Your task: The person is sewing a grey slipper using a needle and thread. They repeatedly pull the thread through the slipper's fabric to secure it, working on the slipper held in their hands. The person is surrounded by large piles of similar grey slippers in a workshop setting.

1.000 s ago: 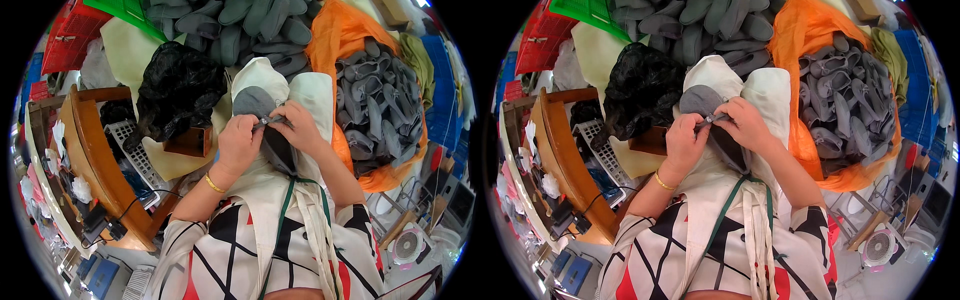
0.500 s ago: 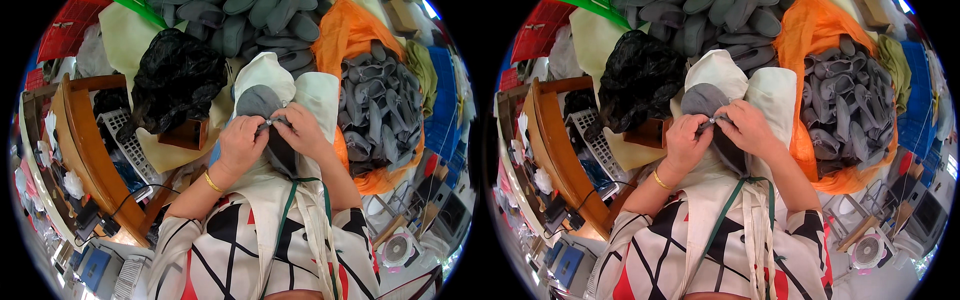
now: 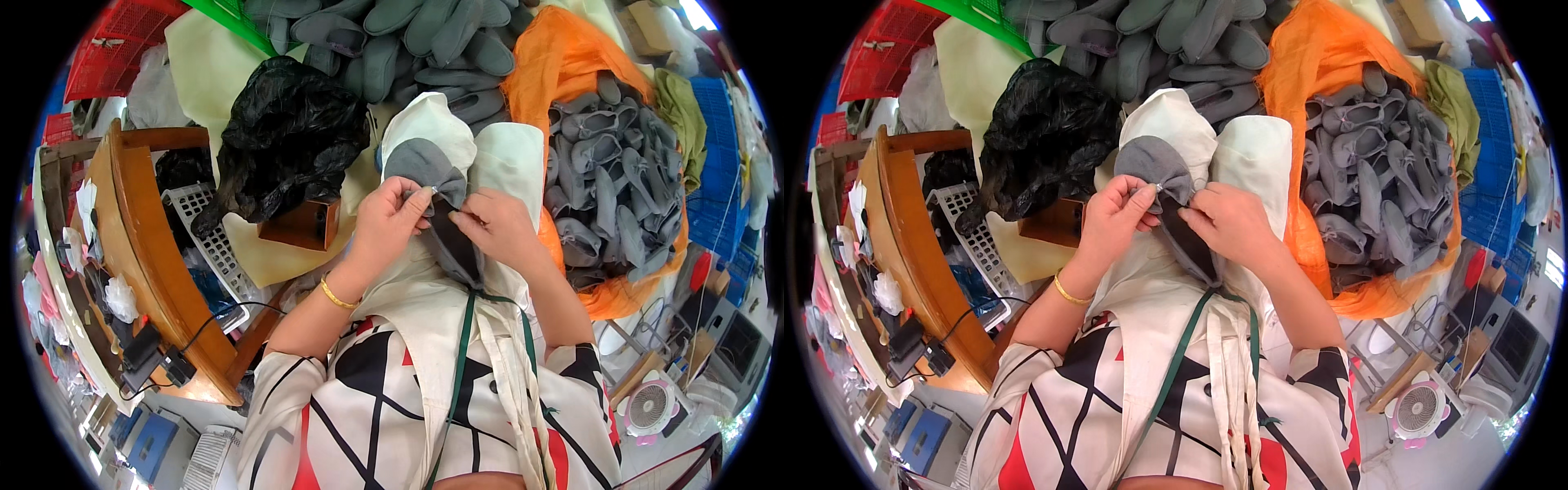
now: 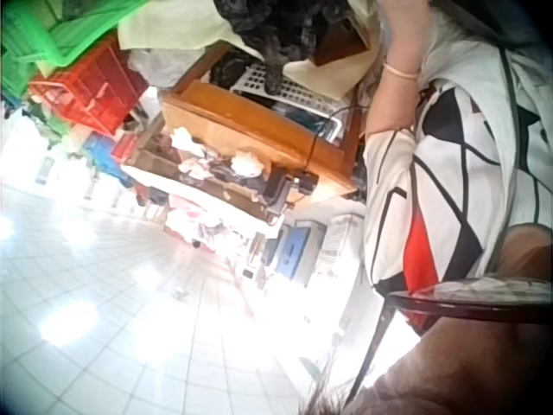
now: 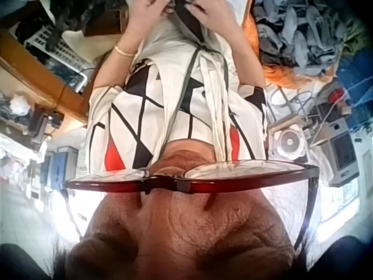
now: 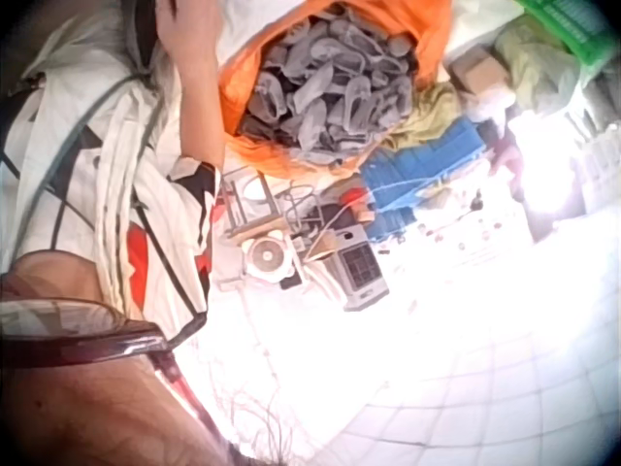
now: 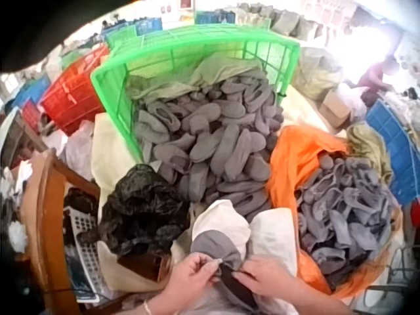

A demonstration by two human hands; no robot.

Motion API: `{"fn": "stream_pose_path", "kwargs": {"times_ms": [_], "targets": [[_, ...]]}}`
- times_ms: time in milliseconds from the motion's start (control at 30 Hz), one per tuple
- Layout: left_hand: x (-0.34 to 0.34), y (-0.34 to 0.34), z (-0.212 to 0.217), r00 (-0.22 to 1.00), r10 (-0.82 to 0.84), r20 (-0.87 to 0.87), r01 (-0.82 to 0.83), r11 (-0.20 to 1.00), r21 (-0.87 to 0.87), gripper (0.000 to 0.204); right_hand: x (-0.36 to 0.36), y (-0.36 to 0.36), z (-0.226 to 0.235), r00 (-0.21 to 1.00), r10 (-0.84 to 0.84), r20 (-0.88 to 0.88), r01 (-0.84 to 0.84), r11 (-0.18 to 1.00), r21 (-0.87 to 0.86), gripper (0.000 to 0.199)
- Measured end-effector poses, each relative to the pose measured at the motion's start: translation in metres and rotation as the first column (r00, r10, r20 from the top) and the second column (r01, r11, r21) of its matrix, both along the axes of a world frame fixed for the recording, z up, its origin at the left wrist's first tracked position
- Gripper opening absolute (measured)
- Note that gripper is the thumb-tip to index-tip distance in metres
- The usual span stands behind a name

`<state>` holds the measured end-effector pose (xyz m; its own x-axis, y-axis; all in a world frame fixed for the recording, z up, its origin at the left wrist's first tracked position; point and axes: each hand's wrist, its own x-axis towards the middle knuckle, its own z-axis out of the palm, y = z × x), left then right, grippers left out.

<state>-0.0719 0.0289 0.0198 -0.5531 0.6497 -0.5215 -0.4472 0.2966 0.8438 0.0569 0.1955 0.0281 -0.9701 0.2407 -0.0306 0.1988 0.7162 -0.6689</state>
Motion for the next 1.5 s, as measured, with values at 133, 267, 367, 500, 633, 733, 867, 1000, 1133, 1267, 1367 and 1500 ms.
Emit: {"fn": "stream_pose_path", "kwargs": {"times_ms": [133, 267, 367, 500, 633, 733, 867, 1000, 1133, 1267, 1367, 1500], "targets": [[-0.006, 0.002, -0.004, 0.964, 0.084, 0.251, -0.105, 0.992, 0.069, 0.019, 0.004, 0.013, 0.001, 0.991, -0.119, -0.067, 0.134, 0.938, 0.32, 0.026], [-0.005, 0.005, -0.007, 0.948, 0.135, 0.29, -0.167, 0.982, 0.089, 0.019, -0.017, 0.014, -0.021, 0.751, -0.655, -0.088, 0.508, 0.657, -0.557, 0.03], [-0.005, 0.006, -0.007, 0.95, 0.162, 0.267, -0.183, 0.981, 0.057, 0.018, -0.044, -0.004, -0.006, 0.571, -0.777, 0.267, 0.163, -0.211, -0.964, 0.031], [-0.004, 0.007, -0.01, 0.955, 0.186, 0.229, -0.199, 0.979, 0.037, 0.016, -0.049, -0.017, -0.002, 0.615, -0.661, 0.43, -0.044, -0.573, -0.818, 0.038], [-0.007, 0.004, -0.016, 0.968, 0.179, 0.175, -0.193, 0.979, 0.068, 0.015, -0.022, -0.004, -0.013, 0.691, -0.624, 0.366, -0.056, -0.55, -0.833, 0.045], [-0.014, 0.001, -0.022, 0.979, 0.145, 0.146, -0.154, 0.987, 0.05, 0.014, 0.001, -0.005, -0.017, 0.66, -0.618, 0.428, -0.015, -0.581, -0.814, 0.047], [-0.014, -0.004, -0.032, 0.994, 0.096, 0.053, -0.096, 0.995, 0.013, 0.012, 0.006, -0.012, -0.022, 0.669, -0.634, 0.389, -0.004, -0.526, -0.851, 0.045], [-0.022, 0.006, -0.024, 0.685, -0.113, -0.72, 0.092, 0.993, -0.069, 0.007, 0.004, -0.021, -0.011, 0.567, -0.824, 0.014, 0.21, 0.128, -0.969, 0.032], [-0.01, 0.016, -0.007, 0.411, -0.189, -0.892, 0.195, 0.974, -0.117, 0.017, 0.056, -0.008, 0.0, 0.778, -0.562, -0.279, 0.459, 0.813, -0.358, 0.019], [-0.012, 0.016, -0.001, 0.513, -0.353, -0.782, 0.275, 0.931, -0.24, 0.021, 0.113, 0.014, -0.014, 0.771, -0.599, -0.217, 0.56, 0.799, -0.22, 0.016], [-0.014, 0.025, 0.014, 0.464, -0.413, -0.784, 0.281, 0.908, -0.312, 0.029, 0.151, 0.033, -0.037, 0.558, -0.828, -0.044, 0.699, 0.498, -0.513, 0.011], [-0.004, 0.033, 0.014, 0.366, -0.463, -0.807, 0.158, 0.886, -0.436, 0.034, 0.121, 0.024, -0.026, 0.52, -0.853, 0.035, 0.666, 0.38, -0.642, 0.016]]}}
